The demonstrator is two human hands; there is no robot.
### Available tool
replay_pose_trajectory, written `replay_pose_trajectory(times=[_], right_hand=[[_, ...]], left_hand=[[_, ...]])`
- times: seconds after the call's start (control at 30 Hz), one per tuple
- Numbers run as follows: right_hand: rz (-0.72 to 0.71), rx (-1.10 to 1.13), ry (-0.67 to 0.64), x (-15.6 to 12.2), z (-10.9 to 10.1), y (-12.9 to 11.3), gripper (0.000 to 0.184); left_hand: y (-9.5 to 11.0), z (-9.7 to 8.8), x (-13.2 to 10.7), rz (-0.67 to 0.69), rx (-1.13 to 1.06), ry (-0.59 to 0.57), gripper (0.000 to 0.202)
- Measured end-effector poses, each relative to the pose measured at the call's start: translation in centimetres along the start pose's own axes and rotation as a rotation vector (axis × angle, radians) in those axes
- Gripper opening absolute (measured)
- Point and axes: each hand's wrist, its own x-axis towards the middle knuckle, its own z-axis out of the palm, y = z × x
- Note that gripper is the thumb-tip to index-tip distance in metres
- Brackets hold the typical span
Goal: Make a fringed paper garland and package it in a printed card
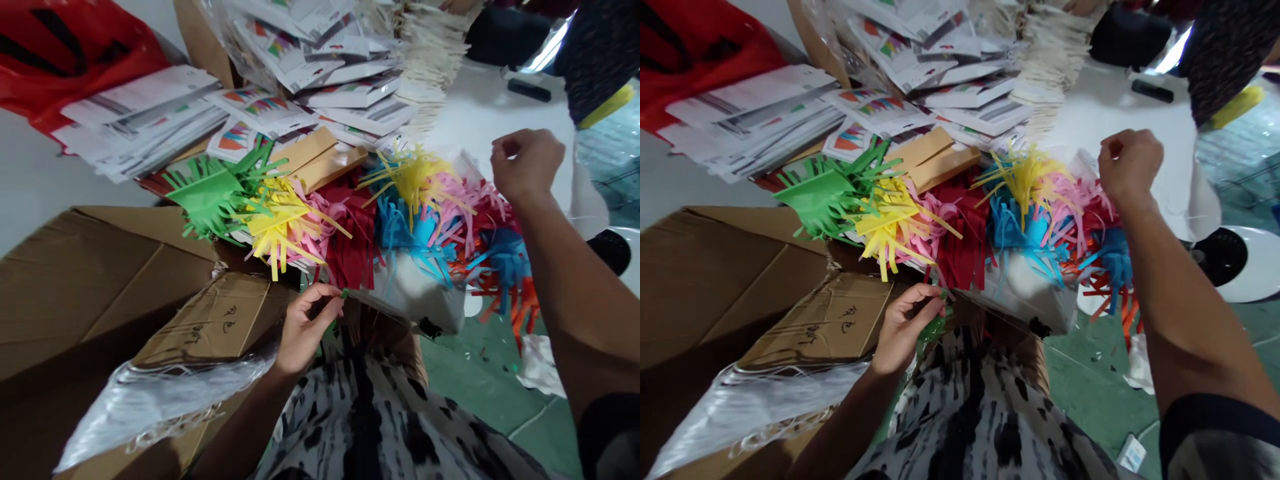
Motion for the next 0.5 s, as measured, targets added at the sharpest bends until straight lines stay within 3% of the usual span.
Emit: replay_pose_trajectory(times=[0.1, 0.17, 0.33, 0.4, 0.5], right_hand=[[-0.178, 0.155, 0.109, -4.8, -3.4, -2.9, 0.028], [-0.235, 0.316, 0.093, -9.7, -5.0, -6.0, 0.022], [-0.396, 0.679, -0.208, -22.2, -5.7, -12.8, 0.010], [-0.367, 0.766, -0.261, -25.0, -5.4, -13.9, 0.011], [-0.330, 0.821, -0.268, -26.6, -5.4, -14.0, 0.012]], left_hand=[[0.2, 0.7, -0.4, 0.045, 0.041, 0.016, 0.021], [0.4, 1.4, -0.7, 0.090, 0.088, 0.017, 0.020], [1.1, 2.9, -1.8, 0.248, 0.209, 0.009, 0.014], [1.3, 3.4, -2.3, 0.303, 0.251, -0.009, 0.011], [1.5, 4.0, -3.0, 0.357, 0.297, -0.037, 0.008]])
